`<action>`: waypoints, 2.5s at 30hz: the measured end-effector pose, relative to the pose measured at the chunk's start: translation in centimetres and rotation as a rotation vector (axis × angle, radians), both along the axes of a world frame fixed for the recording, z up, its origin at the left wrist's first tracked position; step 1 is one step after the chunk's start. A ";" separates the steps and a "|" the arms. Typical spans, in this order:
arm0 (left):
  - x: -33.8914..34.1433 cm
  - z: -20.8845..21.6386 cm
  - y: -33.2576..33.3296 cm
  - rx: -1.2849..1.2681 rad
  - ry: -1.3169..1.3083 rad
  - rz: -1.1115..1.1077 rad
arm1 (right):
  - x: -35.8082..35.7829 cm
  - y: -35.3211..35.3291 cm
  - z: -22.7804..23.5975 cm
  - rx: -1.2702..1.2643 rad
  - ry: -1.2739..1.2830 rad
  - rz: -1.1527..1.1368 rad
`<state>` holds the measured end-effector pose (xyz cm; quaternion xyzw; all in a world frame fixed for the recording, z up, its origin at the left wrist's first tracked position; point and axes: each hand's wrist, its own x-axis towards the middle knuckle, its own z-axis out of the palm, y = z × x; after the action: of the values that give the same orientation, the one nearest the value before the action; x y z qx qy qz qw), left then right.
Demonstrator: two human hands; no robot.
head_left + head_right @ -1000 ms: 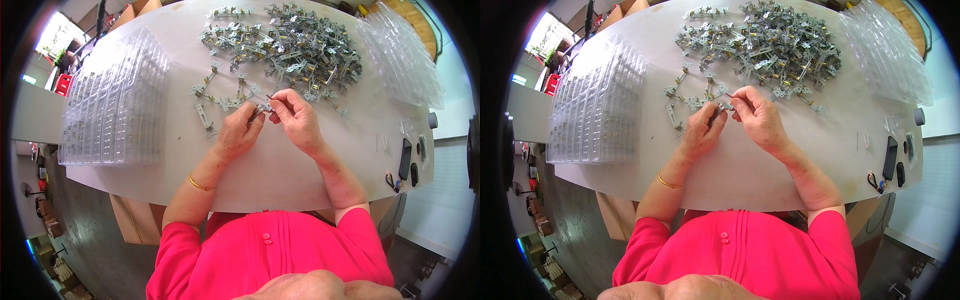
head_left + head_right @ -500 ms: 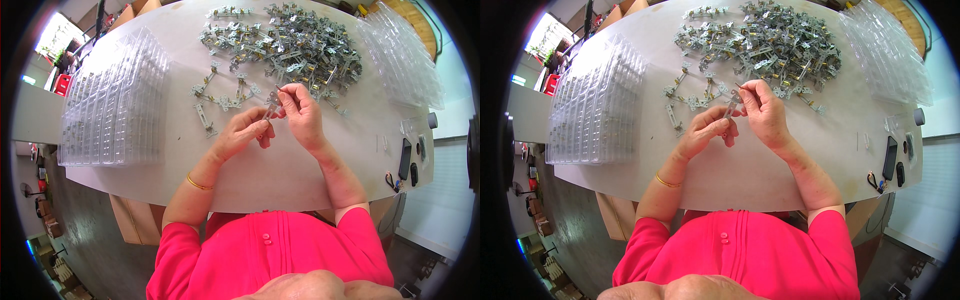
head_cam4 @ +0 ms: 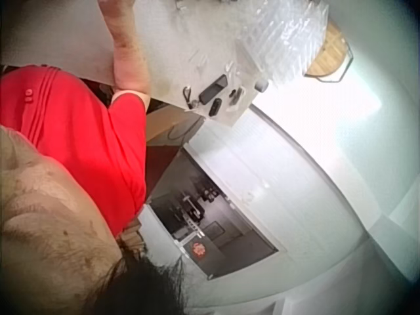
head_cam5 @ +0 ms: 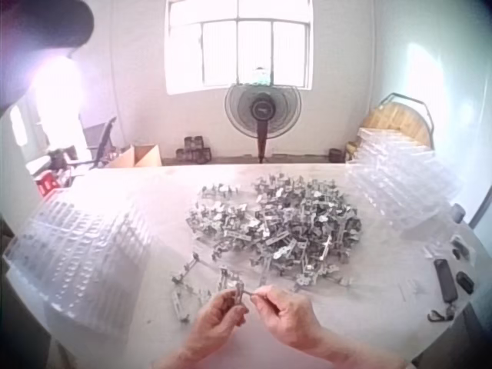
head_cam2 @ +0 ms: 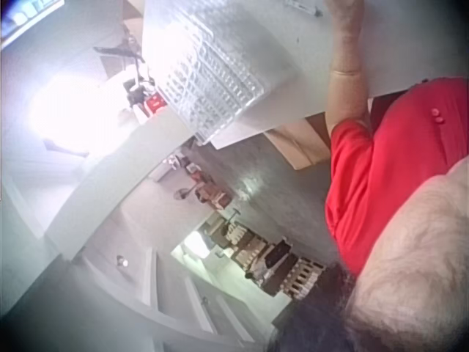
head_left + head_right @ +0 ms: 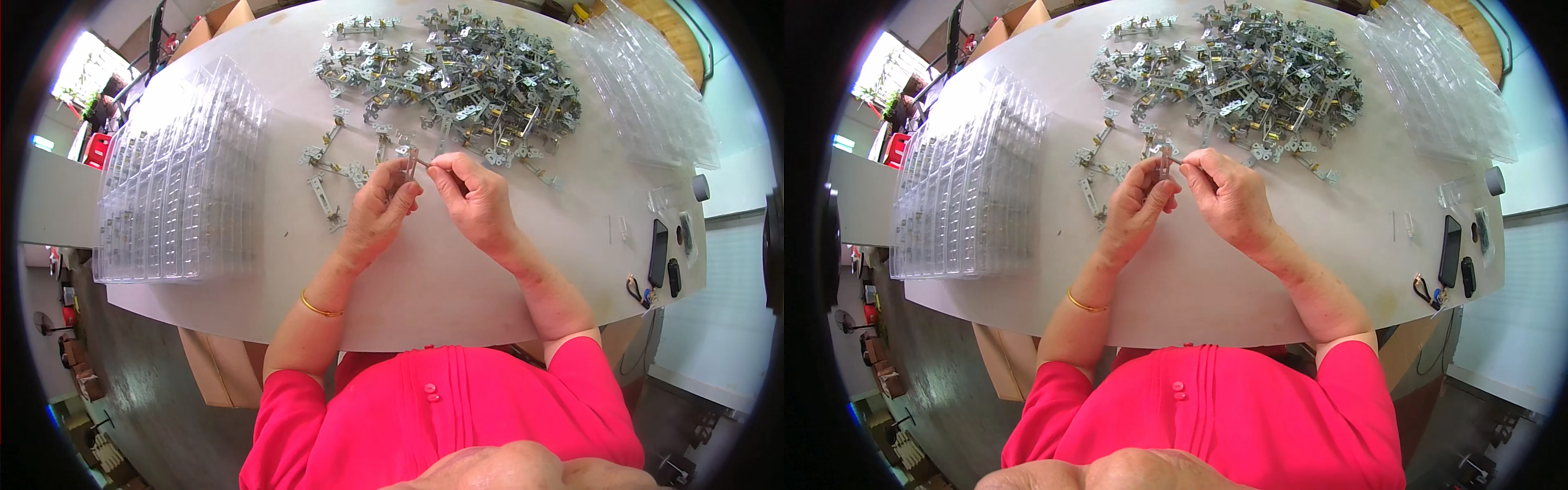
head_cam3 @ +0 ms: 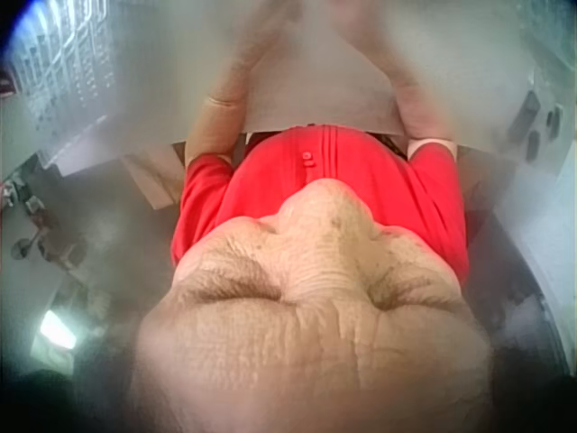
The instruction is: The person picks up a metal bracket and a pin from the table, inserts the pin into the bracket by hand, and places the assembled unit into a plastic tray. This process is repeated for several more brackets and pins.
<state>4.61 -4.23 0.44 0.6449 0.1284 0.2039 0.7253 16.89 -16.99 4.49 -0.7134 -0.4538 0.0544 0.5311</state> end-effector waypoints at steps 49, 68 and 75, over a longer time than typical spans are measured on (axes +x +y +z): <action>-0.1 0.9 -0.3 0.489 -0.017 0.062 | 1.3 0.7 0.0 0.149 0.277 0.002; -9.4 13.7 0.8 0.612 -0.064 0.425 | -1.2 0.5 -6.0 0.053 0.116 0.271; -16.4 18.0 6.1 0.630 -0.036 0.711 | -1.1 0.7 -6.0 0.021 0.064 0.288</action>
<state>-11.79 1.83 18.42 0.7459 0.2605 0.4795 0.3820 15.77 -16.29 -1.48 -0.6334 -0.5349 0.1479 0.5393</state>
